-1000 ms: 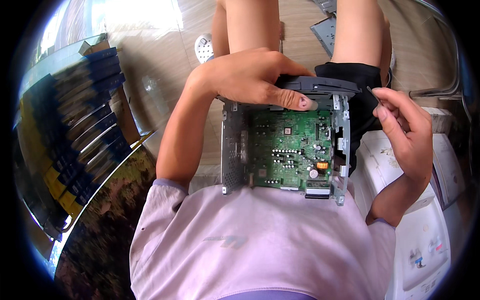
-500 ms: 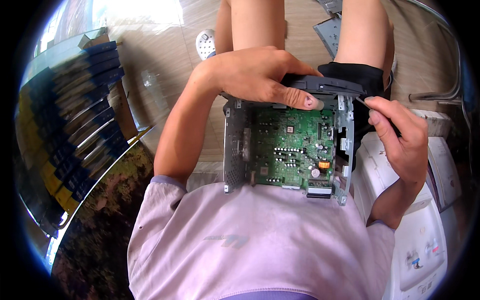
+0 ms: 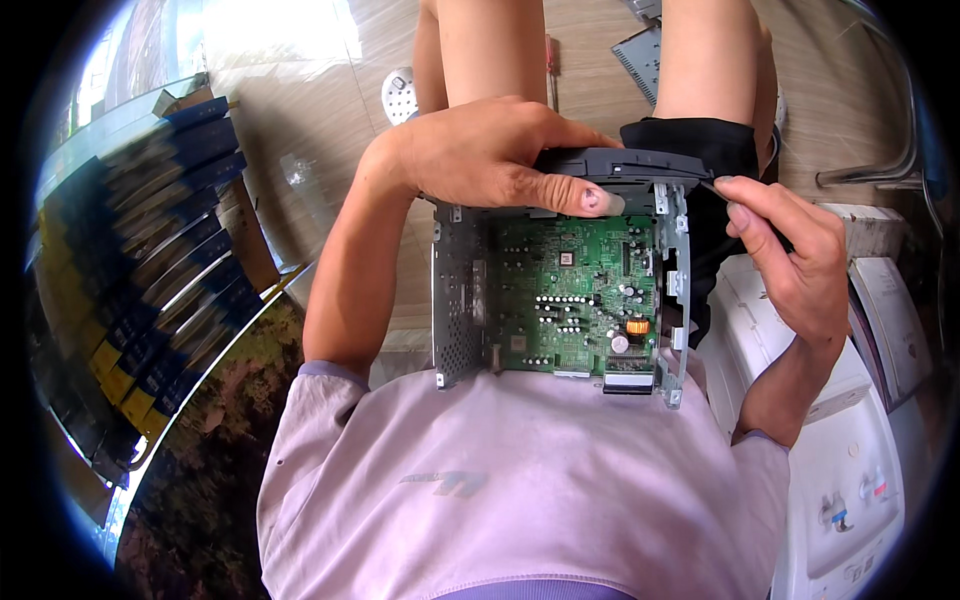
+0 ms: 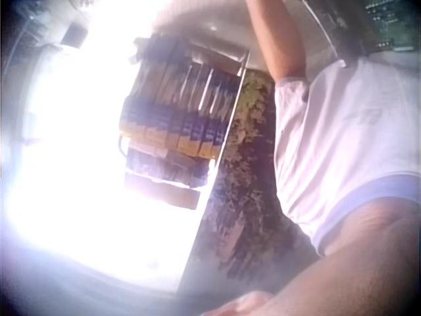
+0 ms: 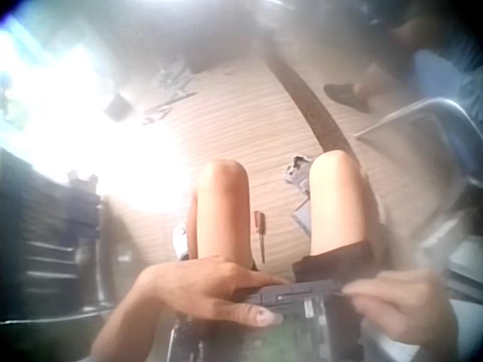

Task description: The person assembles a car stereo unit by placing metal housing plates onto the electronic chassis and securing them with a screwdriver.

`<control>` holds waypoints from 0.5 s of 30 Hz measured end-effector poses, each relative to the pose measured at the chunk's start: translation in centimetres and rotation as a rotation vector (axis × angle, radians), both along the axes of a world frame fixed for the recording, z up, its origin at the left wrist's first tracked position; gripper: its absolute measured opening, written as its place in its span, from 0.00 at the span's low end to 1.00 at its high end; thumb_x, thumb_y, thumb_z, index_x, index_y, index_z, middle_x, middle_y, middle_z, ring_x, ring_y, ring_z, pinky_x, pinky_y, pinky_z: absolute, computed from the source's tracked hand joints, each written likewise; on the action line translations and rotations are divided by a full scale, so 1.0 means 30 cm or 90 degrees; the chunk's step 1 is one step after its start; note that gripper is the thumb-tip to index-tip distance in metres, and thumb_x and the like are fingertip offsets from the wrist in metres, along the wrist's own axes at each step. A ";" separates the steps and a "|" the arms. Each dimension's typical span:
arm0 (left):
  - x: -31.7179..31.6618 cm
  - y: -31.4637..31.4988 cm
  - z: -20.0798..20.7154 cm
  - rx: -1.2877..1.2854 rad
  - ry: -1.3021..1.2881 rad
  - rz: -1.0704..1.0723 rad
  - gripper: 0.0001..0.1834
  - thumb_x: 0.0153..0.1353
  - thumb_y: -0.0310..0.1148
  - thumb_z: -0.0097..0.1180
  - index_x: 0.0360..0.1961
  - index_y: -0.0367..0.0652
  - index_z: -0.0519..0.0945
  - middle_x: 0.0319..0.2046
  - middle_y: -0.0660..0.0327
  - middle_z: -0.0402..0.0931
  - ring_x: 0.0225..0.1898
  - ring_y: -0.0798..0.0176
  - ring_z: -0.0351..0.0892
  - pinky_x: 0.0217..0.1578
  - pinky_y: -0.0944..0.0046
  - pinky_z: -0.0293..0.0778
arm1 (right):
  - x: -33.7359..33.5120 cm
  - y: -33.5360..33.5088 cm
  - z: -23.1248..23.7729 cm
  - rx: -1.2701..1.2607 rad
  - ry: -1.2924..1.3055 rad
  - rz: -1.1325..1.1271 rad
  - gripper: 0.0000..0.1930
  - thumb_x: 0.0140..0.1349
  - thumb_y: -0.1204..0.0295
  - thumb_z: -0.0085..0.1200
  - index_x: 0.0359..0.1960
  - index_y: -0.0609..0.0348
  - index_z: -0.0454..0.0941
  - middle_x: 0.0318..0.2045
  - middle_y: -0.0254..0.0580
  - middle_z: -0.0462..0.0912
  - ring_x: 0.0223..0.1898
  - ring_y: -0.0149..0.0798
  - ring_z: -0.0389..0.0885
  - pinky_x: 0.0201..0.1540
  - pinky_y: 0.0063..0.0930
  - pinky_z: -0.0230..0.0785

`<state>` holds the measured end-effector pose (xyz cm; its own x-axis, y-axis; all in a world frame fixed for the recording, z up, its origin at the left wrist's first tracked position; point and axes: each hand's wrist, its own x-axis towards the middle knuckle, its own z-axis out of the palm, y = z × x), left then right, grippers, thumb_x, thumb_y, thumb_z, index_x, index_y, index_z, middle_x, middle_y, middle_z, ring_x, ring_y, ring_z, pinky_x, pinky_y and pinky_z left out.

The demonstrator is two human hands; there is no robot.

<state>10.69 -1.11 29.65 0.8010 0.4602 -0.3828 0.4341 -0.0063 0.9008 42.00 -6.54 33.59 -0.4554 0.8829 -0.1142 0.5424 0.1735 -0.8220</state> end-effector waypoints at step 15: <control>0.015 0.007 0.024 -0.002 0.001 -0.001 0.41 0.65 0.60 0.63 0.62 0.31 0.79 0.39 0.42 0.87 0.42 0.49 0.90 0.44 0.57 0.84 | -0.022 0.000 0.016 0.103 -0.052 0.009 0.10 0.63 0.83 0.61 0.46 0.65 0.85 0.29 0.47 0.85 0.26 0.39 0.82 0.28 0.29 0.72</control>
